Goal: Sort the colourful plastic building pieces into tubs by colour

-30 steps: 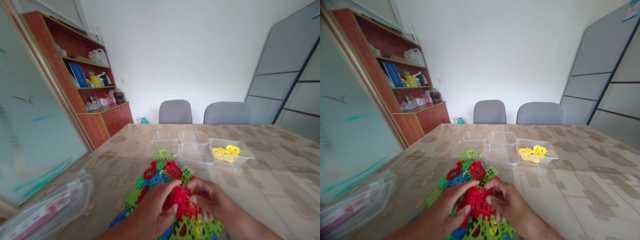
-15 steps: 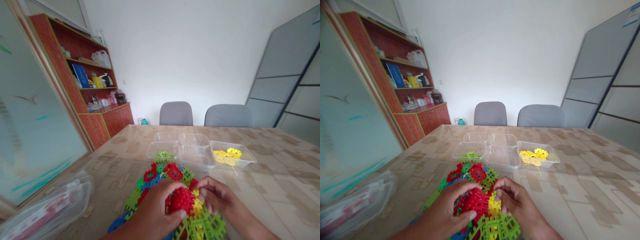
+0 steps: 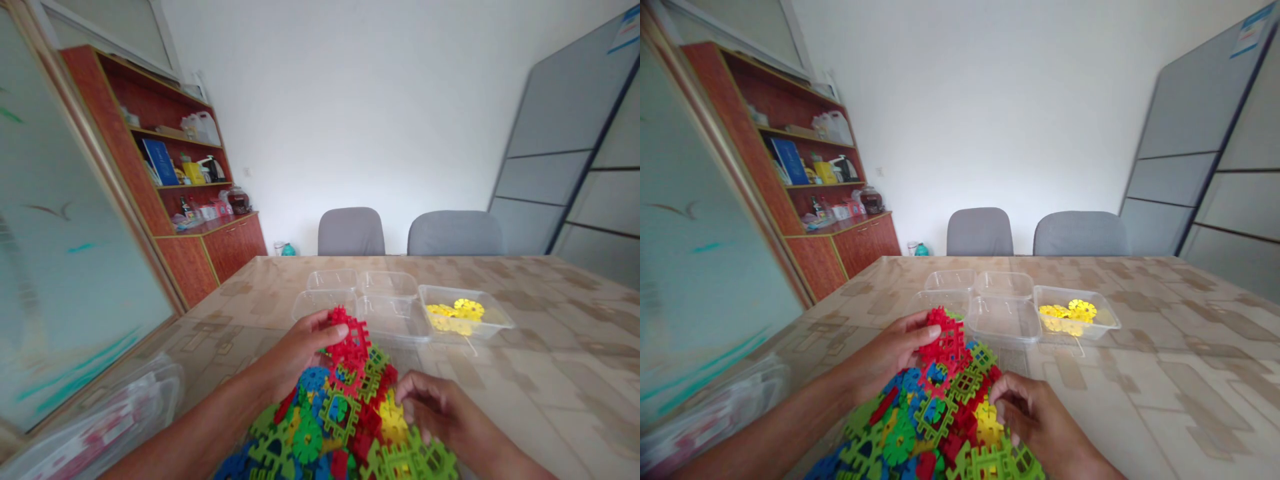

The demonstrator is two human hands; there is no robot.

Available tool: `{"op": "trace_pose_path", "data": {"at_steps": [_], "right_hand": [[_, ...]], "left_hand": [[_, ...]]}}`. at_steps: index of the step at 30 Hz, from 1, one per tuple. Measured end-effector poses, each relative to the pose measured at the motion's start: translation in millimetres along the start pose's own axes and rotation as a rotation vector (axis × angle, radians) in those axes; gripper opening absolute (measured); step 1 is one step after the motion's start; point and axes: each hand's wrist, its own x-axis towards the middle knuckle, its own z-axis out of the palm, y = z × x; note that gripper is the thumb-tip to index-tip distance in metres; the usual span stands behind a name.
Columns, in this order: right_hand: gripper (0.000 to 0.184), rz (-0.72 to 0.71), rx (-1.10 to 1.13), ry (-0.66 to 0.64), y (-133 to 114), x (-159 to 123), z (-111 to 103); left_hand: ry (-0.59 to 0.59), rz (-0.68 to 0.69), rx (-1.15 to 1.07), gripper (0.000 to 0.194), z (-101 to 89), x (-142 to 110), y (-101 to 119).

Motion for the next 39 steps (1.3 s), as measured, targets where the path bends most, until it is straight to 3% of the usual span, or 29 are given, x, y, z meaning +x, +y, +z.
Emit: {"op": "trace_pose_path", "data": {"at_steps": [4,12,18,22,25,29,30,33,39], "right_hand": [[0.048,-0.010,0.019,0.006,-2.1,-0.4,0.9],[0.047,-0.038,0.216,-0.108,-2.8,0.6,20.0],[0.040,-0.018,0.216,-0.043,1.3,0.9,23.4],[0.042,-0.080,0.253,-0.131,1.6,-1.3,27.6],[0.044,-0.047,0.209,-0.089,0.6,-1.7,24.3],[0.044,-0.031,0.144,0.088,6.0,2.6,10.0],[0.044,-0.031,0.138,0.104,8.8,4.0,6.9],[0.046,-0.011,0.119,0.081,16.9,6.2,2.8],[0.046,-0.002,0.107,0.083,14.7,3.9,6.3]], "left_hand": [[-0.008,-0.029,-0.038,0.034,-4.3,11.3,-6.2],[-0.083,-0.057,0.064,0.055,17.7,-13.2,-36.4],[-0.095,0.101,0.166,0.031,15.3,-25.4,-47.8],[-0.202,0.070,0.127,0.035,19.4,-39.4,-58.9],[-0.165,0.081,0.133,0.037,15.0,-36.5,-49.0],[0.069,0.240,0.398,0.035,-15.6,3.6,-5.0],[0.169,0.289,0.477,0.034,-26.3,18.9,6.6],[0.299,0.321,0.532,0.033,-57.4,66.8,29.9],[0.395,0.271,0.630,0.021,-90.6,132.9,24.2]]}}
